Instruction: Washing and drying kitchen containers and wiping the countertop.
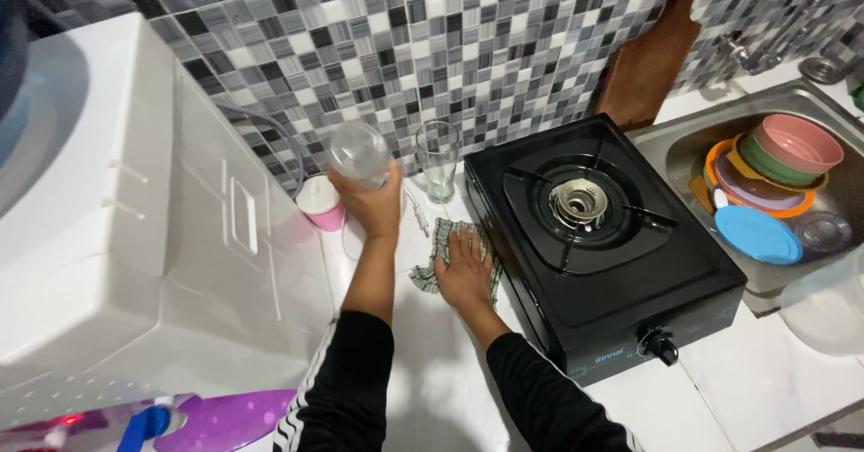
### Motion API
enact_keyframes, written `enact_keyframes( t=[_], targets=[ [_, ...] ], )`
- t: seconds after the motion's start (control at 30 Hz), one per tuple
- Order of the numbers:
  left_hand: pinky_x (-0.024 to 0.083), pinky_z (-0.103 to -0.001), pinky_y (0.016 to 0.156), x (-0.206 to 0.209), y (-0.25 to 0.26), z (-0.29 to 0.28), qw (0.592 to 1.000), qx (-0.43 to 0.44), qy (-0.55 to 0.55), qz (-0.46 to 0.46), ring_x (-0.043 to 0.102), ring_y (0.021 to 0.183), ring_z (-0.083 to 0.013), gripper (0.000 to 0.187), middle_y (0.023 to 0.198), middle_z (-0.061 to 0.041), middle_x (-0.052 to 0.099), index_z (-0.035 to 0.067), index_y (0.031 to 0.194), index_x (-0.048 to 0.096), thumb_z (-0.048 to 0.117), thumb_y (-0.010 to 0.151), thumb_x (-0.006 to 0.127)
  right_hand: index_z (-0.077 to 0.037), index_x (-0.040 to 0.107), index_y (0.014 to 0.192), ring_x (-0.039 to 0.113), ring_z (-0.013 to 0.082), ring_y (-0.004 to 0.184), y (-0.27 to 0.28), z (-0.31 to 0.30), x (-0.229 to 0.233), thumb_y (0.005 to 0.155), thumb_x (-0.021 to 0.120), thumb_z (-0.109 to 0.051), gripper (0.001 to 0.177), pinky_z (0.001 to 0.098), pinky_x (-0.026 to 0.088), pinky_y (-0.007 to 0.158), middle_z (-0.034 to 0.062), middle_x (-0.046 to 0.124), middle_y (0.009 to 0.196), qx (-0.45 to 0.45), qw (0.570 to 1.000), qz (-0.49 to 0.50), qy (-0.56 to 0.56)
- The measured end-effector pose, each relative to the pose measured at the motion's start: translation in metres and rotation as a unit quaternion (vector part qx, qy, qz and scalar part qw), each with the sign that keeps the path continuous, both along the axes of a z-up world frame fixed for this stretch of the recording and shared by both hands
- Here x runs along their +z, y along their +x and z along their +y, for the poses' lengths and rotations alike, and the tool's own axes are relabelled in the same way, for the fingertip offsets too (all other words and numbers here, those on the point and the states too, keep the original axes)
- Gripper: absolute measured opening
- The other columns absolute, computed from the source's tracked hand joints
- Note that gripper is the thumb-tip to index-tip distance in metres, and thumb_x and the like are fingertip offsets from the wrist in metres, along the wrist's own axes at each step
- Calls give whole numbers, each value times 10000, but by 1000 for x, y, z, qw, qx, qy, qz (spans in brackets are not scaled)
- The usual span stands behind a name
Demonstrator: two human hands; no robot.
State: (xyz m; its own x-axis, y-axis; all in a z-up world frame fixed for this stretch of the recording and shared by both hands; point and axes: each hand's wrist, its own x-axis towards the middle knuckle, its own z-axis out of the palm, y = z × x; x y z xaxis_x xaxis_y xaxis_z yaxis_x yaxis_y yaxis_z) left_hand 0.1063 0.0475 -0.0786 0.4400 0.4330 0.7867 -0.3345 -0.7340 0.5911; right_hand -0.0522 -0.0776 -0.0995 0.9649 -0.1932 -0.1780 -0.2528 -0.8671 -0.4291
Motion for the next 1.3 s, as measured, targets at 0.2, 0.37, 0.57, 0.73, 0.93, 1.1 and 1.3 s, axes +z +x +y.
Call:
enact_keyframes(
  t=[0.2,0.37,0.57,0.73,0.93,1.1,1.3],
  targets=[
    [486,-455,1123,50,-120,-26,984,-154,-90,3,587,1297,-368,1041,1391,-224,551,3,1490,361,305,694,959,-132,219,1619,55,268,1576,2,-2,-14,1019,413,-469,714,526,48,1244,84,128,1711,8,999,-49,-17],
    [507,-437,1089,36,-264,-13,933,-306,-170,84,630,1247,-380,935,1334,-224,613,-12,1471,447,250,692,893,-133,235,1614,68,272,1573,1,-2,-39,1015,406,-483,714,539,73,1232,82,134,1707,21,997,-62,-30],
    [571,-394,949,-51,-437,75,914,-255,-208,236,681,1131,-318,920,1241,-192,657,10,1440,441,153,648,888,-129,261,1612,87,268,1574,8,-6,-47,999,422,-482,725,550,128,1219,68,125,1719,26,994,-73,-72],
    [614,-365,856,-56,-439,127,888,-221,-231,331,715,1054,-276,920,1178,-171,685,24,1419,437,88,619,886,-138,250,1615,87,272,1570,9,-5,-44,1001,416,-487,726,556,120,1218,60,117,1716,28,994,-69,-80],
    [553,-437,937,-72,-459,170,908,-11,-207,365,684,1088,-355,1050,1210,-253,654,-63,1411,351,192,578,938,-136,247,1621,106,276,1573,6,-6,-46,1009,408,-487,724,551,112,1233,70,143,1716,25,993,-72,-88],
    [508,-476,1001,-100,-457,189,908,98,-202,353,645,1163,-421,1134,1271,-307,611,-98,1423,290,268,579,953,-121,270,1612,118,302,1566,2,-6,-36,1004,439,-478,726,551,110,1231,100,161,1712,28,994,-85,-64],
    [492,-472,1063,-104,-459,192,915,87,-221,325,597,1272,-410,1139,1375,-306,547,-92,1455,257,257,611,938,-125,257,1611,94,291,1572,6,-7,-40,1000,446,-476,730,549,85,1235,89,156,1706,24,996,-68,-52]
  ],
)
